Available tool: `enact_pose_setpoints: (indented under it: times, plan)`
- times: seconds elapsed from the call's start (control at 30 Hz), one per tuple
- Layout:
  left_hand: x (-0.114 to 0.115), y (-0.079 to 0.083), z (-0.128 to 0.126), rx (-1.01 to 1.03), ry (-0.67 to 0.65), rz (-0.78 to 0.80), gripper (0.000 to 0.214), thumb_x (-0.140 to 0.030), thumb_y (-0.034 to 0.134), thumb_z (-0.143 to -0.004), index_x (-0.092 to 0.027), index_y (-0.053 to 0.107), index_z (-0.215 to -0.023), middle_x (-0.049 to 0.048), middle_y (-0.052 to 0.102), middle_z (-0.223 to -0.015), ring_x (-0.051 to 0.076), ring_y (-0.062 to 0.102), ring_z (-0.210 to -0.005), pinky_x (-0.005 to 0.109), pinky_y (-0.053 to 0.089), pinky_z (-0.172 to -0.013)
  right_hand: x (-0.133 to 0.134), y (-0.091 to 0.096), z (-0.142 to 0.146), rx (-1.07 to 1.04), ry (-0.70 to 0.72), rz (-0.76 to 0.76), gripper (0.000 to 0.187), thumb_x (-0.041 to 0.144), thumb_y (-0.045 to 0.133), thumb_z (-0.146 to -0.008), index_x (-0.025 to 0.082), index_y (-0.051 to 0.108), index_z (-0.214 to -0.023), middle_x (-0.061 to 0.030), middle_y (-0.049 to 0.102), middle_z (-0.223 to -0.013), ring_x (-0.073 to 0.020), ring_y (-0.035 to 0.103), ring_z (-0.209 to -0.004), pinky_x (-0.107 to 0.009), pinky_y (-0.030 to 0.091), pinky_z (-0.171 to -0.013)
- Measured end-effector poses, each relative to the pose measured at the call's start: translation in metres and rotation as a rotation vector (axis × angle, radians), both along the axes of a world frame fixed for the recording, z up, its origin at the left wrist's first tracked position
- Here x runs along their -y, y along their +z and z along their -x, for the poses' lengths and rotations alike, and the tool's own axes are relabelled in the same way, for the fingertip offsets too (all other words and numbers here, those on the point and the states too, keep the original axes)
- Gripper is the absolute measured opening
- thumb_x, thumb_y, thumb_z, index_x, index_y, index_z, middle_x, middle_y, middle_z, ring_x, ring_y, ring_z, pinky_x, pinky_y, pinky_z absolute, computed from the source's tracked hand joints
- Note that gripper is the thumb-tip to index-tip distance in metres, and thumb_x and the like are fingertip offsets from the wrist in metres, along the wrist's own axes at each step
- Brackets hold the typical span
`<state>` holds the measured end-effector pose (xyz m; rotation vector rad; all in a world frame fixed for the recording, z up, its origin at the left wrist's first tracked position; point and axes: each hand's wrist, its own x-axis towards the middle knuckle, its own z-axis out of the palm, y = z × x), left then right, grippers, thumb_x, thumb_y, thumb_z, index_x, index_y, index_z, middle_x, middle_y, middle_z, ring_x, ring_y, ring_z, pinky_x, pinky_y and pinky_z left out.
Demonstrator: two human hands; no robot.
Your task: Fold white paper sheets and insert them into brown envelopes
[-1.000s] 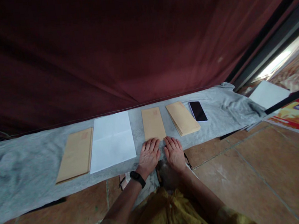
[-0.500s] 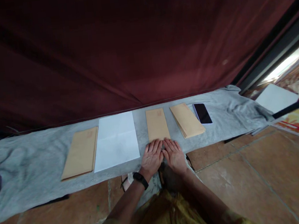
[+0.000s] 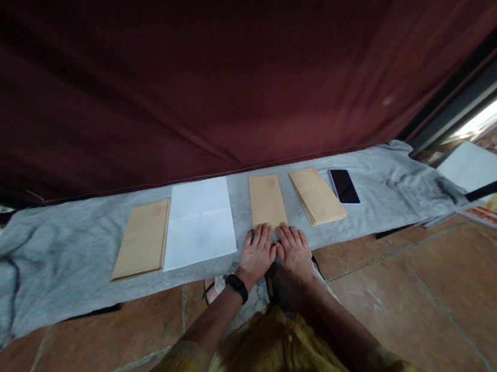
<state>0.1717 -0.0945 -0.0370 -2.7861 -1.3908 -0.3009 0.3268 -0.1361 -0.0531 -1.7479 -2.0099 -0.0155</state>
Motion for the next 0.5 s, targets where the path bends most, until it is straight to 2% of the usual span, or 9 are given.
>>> enact_pose_setpoints:
  times: [0.3,0.5]
  plan:
    - [0.003,0.0014,0.0059,0.016,0.043,-0.007,0.061,-0.041,0.039,-0.101,-0.005,0.04,-0.15,0.0179,0.04,-0.157,0.029,0.033,-0.149,0.046,0.03,-0.121,0.0014,-0.0009,-0.002,0.003,-0.02,-0.008,0.05,0.032,0.037,-0.104,0.014,0.043,-0.151,-0.0131,0.048,-0.152,-0.0293,0.039,-0.142,-0.049,0.026,-0.116]
    - [0.0078,-0.0039,0.0083,0.078,0.142,-0.042,0.066,-0.043,0.044,-0.098,-0.004,0.038,-0.151,0.0227,0.042,-0.154,0.032,0.035,-0.147,0.048,0.033,-0.12,0.0034,0.0015,-0.0054,0.015,-0.04,0.009,0.051,0.034,0.038,-0.104,0.014,0.042,-0.151,-0.0132,0.049,-0.152,-0.029,0.039,-0.142,-0.049,0.026,-0.116]
